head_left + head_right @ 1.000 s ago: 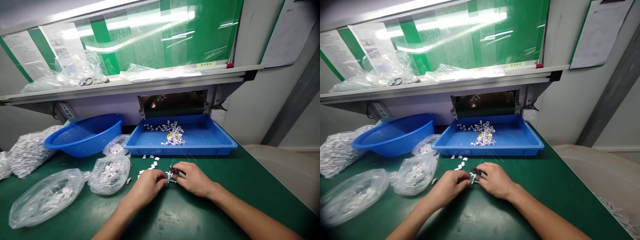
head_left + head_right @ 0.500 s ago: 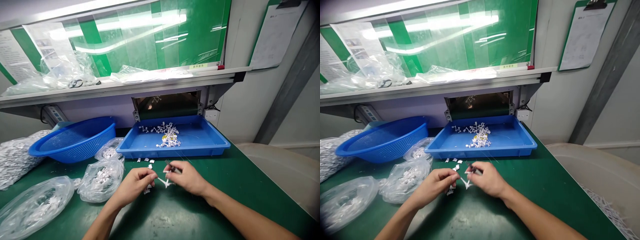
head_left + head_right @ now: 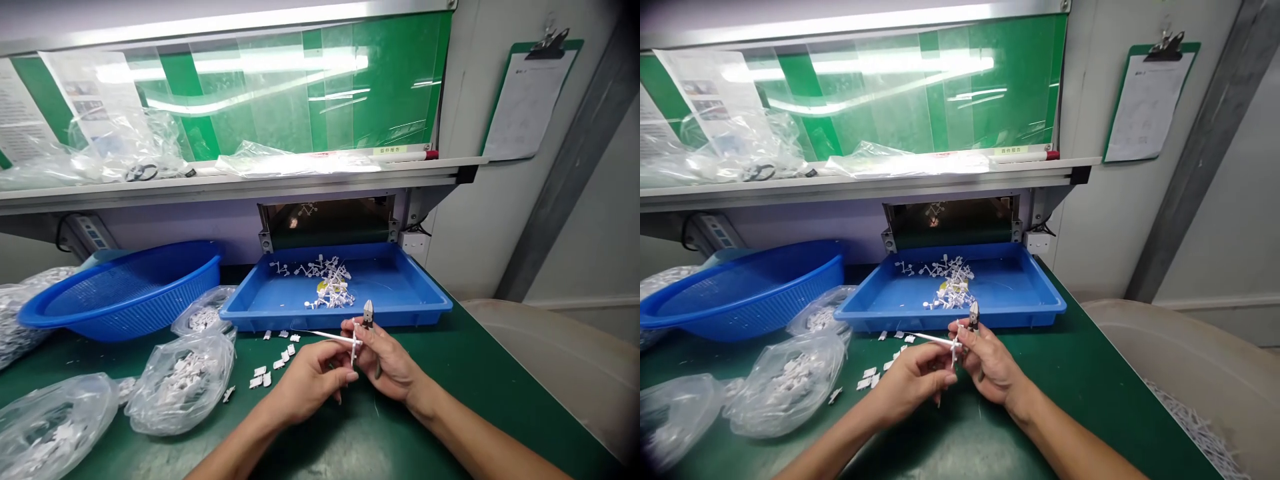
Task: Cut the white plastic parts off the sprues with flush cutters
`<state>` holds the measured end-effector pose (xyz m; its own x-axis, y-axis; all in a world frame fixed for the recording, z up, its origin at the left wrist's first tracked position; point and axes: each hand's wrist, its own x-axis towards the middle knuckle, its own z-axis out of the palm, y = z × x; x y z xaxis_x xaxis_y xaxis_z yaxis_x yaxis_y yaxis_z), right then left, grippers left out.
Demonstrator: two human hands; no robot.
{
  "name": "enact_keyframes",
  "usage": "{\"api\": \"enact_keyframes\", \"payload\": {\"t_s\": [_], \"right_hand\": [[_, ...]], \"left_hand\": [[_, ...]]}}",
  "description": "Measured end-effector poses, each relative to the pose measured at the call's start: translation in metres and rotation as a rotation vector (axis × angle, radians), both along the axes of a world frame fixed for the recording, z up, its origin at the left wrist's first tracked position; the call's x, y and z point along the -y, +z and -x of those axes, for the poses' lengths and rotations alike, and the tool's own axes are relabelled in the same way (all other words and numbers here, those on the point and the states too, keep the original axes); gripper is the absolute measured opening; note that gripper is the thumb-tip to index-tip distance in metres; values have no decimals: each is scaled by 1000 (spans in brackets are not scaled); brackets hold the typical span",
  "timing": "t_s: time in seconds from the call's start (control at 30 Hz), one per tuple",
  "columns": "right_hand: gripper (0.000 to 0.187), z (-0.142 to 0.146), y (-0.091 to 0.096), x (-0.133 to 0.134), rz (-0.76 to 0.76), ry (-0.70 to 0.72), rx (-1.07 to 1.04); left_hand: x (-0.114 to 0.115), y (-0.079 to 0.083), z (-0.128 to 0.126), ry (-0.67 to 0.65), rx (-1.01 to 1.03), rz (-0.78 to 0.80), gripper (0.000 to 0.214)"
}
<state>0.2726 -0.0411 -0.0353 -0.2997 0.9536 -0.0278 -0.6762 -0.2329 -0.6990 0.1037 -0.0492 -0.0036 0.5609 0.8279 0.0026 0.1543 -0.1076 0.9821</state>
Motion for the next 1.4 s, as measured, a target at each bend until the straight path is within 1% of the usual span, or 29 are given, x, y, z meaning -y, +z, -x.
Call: {"api": "enact_keyframes", "payload": {"t_s": [0.03,0.1,0.13,0.17,0.2,0.27,0.33,0.4,0.47,0.53,0.6,0.7,0.97,1.1,1.4], "right_hand": [[28,1,-1,0,-6,12,-9],[26,2,-1,-1,-42,45,6],[27,2,0,-1,-68,58,46],[30,1,1,-1,-100,56,121],[34,-1,3,-1,-136,28,236],[36,-5,9,0,-238,-98,569],[24,-9,14,3,-398,-217,943],[12,-11,17,7,-573,-253,1233],[11,-8,16,10,-688,-254,1421],[15,-5,12,11,-726,-266,1533],[17,-2,9,11,-737,-275,1579],[19,-2,8,9,-757,-272,1581],[22,-4,9,11,-783,-252,1589],[19,-3,9,12,-775,-248,1605],[19,-4,14,14,-773,-274,1589]], "left_hand": [[-1,0,3,2,-39,-87,24],[-2,0,8,42,-112,-313,17],[-2,-1,10,65,-135,-407,16],[-2,-1,13,84,-144,-469,17],[-3,-1,15,101,-144,-493,18],[-4,-2,20,158,-124,-469,19],[-5,-3,24,266,-95,-452,20],[-7,-5,26,352,-63,-473,20],[-8,-7,28,365,-42,-502,20],[-7,-9,28,342,-34,-526,21],[-6,-9,28,322,-46,-561,20],[-4,-8,27,298,-79,-608,20],[-7,-12,28,289,-129,-640,21],[-9,-14,27,284,-120,-630,22],[-8,-12,26,286,-112,-607,20]]}}
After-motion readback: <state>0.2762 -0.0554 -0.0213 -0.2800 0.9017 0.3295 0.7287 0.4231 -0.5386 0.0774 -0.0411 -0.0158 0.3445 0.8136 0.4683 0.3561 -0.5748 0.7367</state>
